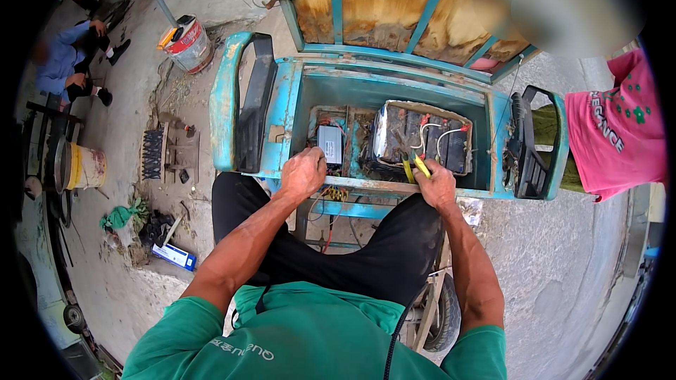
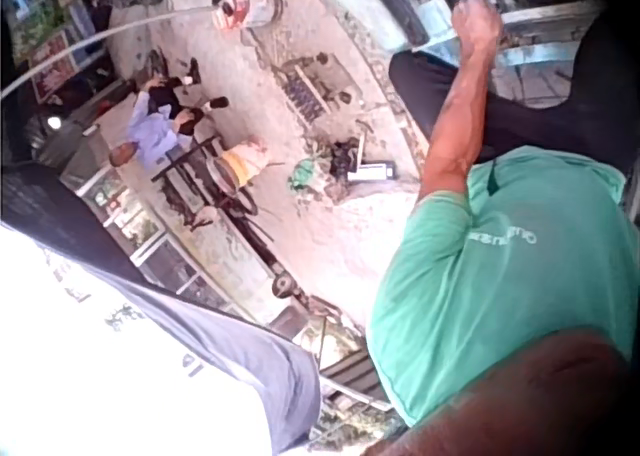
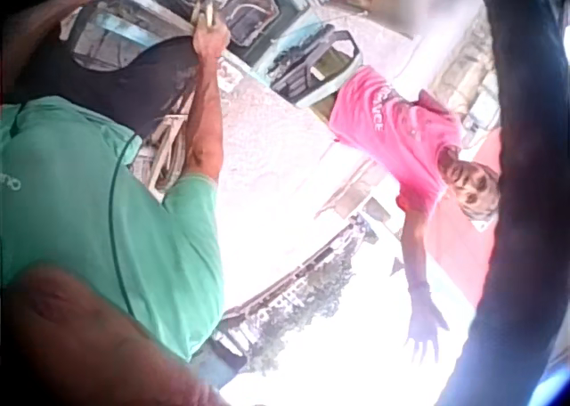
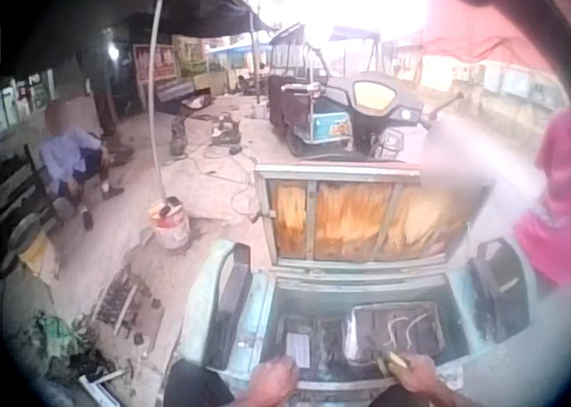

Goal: The person works on the electrical system of a tricycle, using pliers to strip and connect wires to a battery and a control box. The person also uses electrical tape to insulate connections.

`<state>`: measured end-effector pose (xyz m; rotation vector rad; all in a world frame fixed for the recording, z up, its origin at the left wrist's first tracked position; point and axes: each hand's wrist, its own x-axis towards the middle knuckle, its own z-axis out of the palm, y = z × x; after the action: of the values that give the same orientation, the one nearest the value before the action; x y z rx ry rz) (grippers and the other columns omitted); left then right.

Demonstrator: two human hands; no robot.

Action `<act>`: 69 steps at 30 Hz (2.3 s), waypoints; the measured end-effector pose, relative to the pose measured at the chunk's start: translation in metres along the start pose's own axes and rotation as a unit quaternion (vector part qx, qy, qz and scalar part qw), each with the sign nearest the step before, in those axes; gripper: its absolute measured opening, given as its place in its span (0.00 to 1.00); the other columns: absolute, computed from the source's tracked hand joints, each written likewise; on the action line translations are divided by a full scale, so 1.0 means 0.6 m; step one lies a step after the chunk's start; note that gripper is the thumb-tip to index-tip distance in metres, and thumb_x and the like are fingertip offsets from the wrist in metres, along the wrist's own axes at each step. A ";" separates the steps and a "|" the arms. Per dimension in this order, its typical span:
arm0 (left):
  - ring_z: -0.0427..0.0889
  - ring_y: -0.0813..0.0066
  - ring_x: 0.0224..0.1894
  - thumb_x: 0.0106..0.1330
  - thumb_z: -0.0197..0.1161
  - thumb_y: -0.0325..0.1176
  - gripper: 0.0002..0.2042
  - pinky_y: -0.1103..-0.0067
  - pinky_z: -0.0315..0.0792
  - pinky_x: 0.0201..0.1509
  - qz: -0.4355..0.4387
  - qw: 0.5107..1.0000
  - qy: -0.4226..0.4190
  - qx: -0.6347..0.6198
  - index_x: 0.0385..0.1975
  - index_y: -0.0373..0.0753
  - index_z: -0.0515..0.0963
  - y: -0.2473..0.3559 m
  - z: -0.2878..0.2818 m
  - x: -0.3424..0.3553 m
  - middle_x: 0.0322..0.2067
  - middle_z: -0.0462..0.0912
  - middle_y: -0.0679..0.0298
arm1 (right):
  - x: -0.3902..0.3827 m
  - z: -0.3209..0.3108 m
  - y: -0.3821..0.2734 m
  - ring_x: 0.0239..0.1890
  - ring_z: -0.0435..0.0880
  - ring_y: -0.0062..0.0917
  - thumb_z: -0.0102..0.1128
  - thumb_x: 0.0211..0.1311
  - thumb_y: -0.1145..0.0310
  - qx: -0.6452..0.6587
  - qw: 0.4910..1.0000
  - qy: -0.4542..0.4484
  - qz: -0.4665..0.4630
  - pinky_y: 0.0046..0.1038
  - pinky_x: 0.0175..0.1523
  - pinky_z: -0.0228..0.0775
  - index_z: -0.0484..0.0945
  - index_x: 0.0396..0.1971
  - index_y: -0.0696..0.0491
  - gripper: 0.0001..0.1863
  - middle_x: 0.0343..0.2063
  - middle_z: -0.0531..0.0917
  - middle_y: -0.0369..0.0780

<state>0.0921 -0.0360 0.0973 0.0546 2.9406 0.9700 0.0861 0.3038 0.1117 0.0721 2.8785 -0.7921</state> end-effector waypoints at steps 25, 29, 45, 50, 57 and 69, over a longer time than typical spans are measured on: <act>0.83 0.41 0.39 0.69 0.54 0.37 0.10 0.53 0.75 0.45 -0.041 0.997 -0.037 0.053 0.34 0.37 0.76 0.045 0.003 0.032 0.35 0.84 0.46 | 0.046 0.031 -0.040 0.37 0.83 0.50 0.65 0.60 0.57 0.078 0.989 -0.014 -0.125 0.45 0.41 0.75 0.78 0.32 0.56 0.15 0.33 0.81 0.49; 0.85 0.45 0.39 0.67 0.57 0.39 0.12 0.55 0.76 0.45 -0.041 0.997 -0.018 0.057 0.36 0.37 0.80 0.045 0.010 0.030 0.36 0.86 0.48 | 0.021 0.021 -0.055 0.35 0.85 0.46 0.64 0.60 0.59 -0.007 0.986 0.057 -0.154 0.46 0.40 0.77 0.78 0.36 0.55 0.14 0.34 0.83 0.46; 0.74 0.49 0.64 0.49 0.80 0.54 0.56 0.57 0.80 0.56 0.152 0.654 -0.342 -0.657 0.73 0.38 0.53 0.421 -0.252 0.111 0.65 0.66 0.48 | 0.012 0.017 -0.081 0.40 0.87 0.45 0.59 0.60 0.51 -0.088 0.995 -0.044 -0.007 0.48 0.48 0.77 0.80 0.44 0.52 0.21 0.36 0.87 0.48; 0.74 0.50 0.64 0.49 0.81 0.54 0.55 0.58 0.79 0.56 0.107 0.649 -0.341 -0.672 0.72 0.37 0.55 0.435 -0.254 0.124 0.64 0.67 0.48 | 0.017 0.026 -0.094 0.39 0.87 0.46 0.59 0.59 0.50 -0.079 0.996 -0.044 -0.010 0.48 0.47 0.77 0.80 0.43 0.51 0.21 0.35 0.87 0.49; 0.81 0.58 0.55 0.59 0.75 0.37 0.37 0.66 0.83 0.48 0.050 0.677 -0.330 -0.655 0.65 0.34 0.63 0.458 -0.237 0.120 0.58 0.74 0.49 | 0.011 0.027 -0.087 0.39 0.87 0.44 0.60 0.57 0.48 -0.085 0.995 -0.054 0.003 0.47 0.47 0.77 0.82 0.41 0.51 0.22 0.34 0.87 0.49; 0.81 0.61 0.53 0.57 0.75 0.31 0.38 0.72 0.81 0.49 0.139 0.739 -0.292 -0.591 0.66 0.32 0.62 0.457 -0.267 0.092 0.54 0.76 0.50 | 0.027 0.048 -0.069 0.39 0.88 0.44 0.60 0.58 0.46 -0.081 0.996 0.001 -0.043 0.46 0.48 0.78 0.83 0.44 0.51 0.24 0.34 0.88 0.47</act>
<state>0.0336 0.0917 0.3874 0.6037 1.3754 2.1397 0.0703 0.2533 0.1054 -0.0704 2.9531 -0.5677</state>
